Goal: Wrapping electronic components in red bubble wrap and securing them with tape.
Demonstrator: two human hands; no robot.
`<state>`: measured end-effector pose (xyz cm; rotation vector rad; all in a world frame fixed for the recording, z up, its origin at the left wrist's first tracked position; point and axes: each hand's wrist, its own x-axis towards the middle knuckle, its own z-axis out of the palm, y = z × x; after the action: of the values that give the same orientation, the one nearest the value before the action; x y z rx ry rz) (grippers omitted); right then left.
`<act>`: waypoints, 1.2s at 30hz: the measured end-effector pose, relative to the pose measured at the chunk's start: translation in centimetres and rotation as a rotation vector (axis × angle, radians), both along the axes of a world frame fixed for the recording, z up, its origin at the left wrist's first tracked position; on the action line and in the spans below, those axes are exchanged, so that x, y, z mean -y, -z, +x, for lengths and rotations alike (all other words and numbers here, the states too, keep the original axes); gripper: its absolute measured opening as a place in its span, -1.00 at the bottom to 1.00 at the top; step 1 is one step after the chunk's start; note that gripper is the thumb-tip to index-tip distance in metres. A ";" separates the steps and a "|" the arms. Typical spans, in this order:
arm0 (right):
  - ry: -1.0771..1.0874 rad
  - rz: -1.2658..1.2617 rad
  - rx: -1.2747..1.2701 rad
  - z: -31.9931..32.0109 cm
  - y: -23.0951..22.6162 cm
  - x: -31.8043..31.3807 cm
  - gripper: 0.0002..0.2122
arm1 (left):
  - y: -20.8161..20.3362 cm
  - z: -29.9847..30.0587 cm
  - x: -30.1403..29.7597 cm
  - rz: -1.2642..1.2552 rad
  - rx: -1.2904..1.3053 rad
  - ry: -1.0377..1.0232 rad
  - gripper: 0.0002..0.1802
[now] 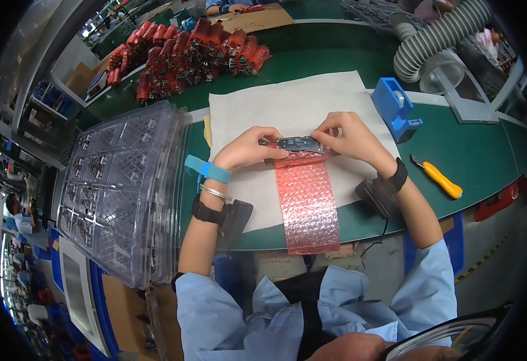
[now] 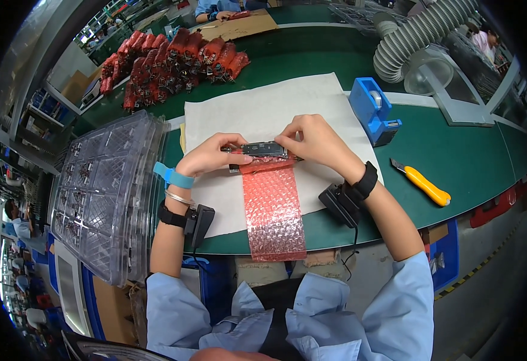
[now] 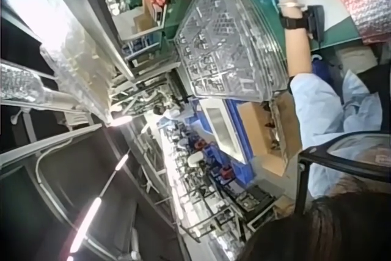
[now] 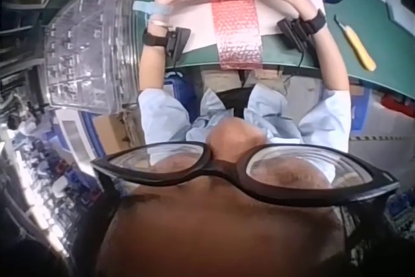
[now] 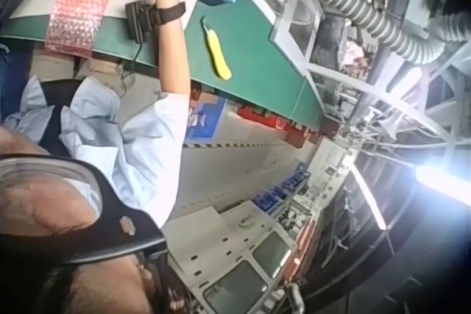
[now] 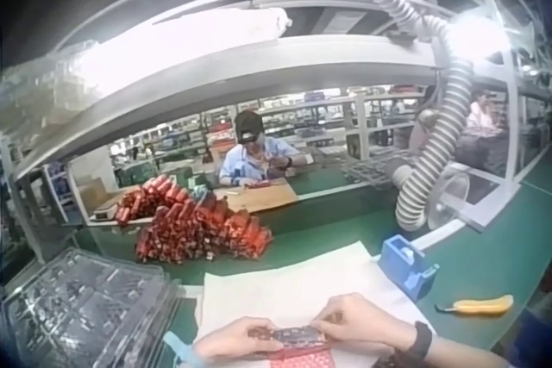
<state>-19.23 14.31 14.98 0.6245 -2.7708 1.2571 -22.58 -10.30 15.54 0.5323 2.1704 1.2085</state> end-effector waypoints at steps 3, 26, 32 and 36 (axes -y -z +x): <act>0.011 -0.041 0.077 -0.5 0.7 -0.5 -0.81 | 1.0 -0.5 0.5 0.011 -0.070 0.061 -0.70; -0.275 0.213 -0.376 1.1 0.0 0.8 -0.63 | 0.9 -1.1 3.9 0.143 -0.202 -0.055 -0.72; -0.264 0.230 -0.424 1.4 0.1 0.7 -0.63 | -0.6 1.2 0.5 0.169 -0.328 0.052 -0.67; -0.269 0.205 -0.425 1.5 0.2 0.7 -0.63 | 0.0 2.1 -0.4 0.046 -0.540 0.159 -0.69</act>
<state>-17.75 13.64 14.79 1.1594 -2.5262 0.7544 -20.47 -9.88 15.58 1.1364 2.4762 1.1193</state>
